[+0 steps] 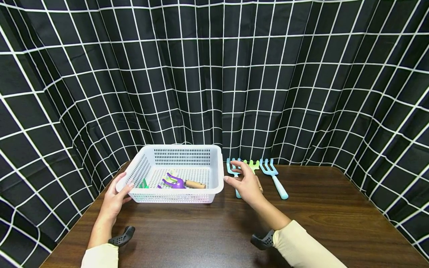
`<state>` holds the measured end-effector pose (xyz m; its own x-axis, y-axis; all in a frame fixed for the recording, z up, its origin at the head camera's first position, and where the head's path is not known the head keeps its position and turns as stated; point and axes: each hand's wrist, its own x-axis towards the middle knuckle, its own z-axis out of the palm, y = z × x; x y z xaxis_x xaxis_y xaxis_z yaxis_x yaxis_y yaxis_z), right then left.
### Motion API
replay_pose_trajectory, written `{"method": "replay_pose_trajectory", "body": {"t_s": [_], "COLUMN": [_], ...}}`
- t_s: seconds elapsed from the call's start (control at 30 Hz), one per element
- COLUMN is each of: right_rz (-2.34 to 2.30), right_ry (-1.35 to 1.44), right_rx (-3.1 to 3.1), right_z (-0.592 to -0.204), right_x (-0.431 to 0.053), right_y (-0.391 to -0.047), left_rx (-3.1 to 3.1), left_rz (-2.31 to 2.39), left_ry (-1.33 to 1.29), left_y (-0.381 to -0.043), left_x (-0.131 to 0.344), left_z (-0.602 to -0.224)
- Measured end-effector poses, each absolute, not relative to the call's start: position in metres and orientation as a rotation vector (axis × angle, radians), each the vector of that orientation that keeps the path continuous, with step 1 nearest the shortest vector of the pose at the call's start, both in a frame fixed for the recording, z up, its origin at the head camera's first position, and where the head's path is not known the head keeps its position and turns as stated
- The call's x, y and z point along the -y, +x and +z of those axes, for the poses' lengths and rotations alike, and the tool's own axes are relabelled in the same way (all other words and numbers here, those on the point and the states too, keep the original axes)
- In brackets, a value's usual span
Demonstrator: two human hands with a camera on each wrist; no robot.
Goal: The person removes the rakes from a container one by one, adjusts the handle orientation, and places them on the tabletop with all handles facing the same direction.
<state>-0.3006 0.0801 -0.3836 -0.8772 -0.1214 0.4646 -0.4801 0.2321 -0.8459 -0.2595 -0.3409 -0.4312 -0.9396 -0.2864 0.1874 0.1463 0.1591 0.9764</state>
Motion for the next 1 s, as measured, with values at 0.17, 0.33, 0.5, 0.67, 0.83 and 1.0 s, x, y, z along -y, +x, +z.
{"method": "replay_pose_trajectory", "body": {"t_s": [0.17,0.33,0.5,0.67,0.83,1.0], "right_rz": [1.749,1.845,1.878,1.923,1.917,1.741], "right_ry": [0.606,0.636,0.668,0.656,0.708,0.726], "right_rx": [2.198,2.220,2.254,2.304,2.351,2.493], "right_z": [-0.376,-0.365,-0.348,-0.354,-0.361,-0.359], "right_x": [-0.067,-0.054,-0.040,-0.026,-0.014,-0.002], "right_y": [-0.295,-0.290,-0.280,-0.291,-0.300,-0.305], "left_rx": [2.116,2.104,2.096,2.104,2.106,2.091], "left_rz": [-1.835,-1.840,-1.840,-1.839,-1.844,-1.844], "left_ry": [0.128,0.106,0.108,0.129,0.131,0.116], "left_y": [-0.259,-0.259,-0.260,-0.260,-0.261,-0.261], "left_x": [0.340,0.341,0.342,0.342,0.342,0.342], "left_z": [-0.430,-0.431,-0.432,-0.433,-0.433,-0.433]}}
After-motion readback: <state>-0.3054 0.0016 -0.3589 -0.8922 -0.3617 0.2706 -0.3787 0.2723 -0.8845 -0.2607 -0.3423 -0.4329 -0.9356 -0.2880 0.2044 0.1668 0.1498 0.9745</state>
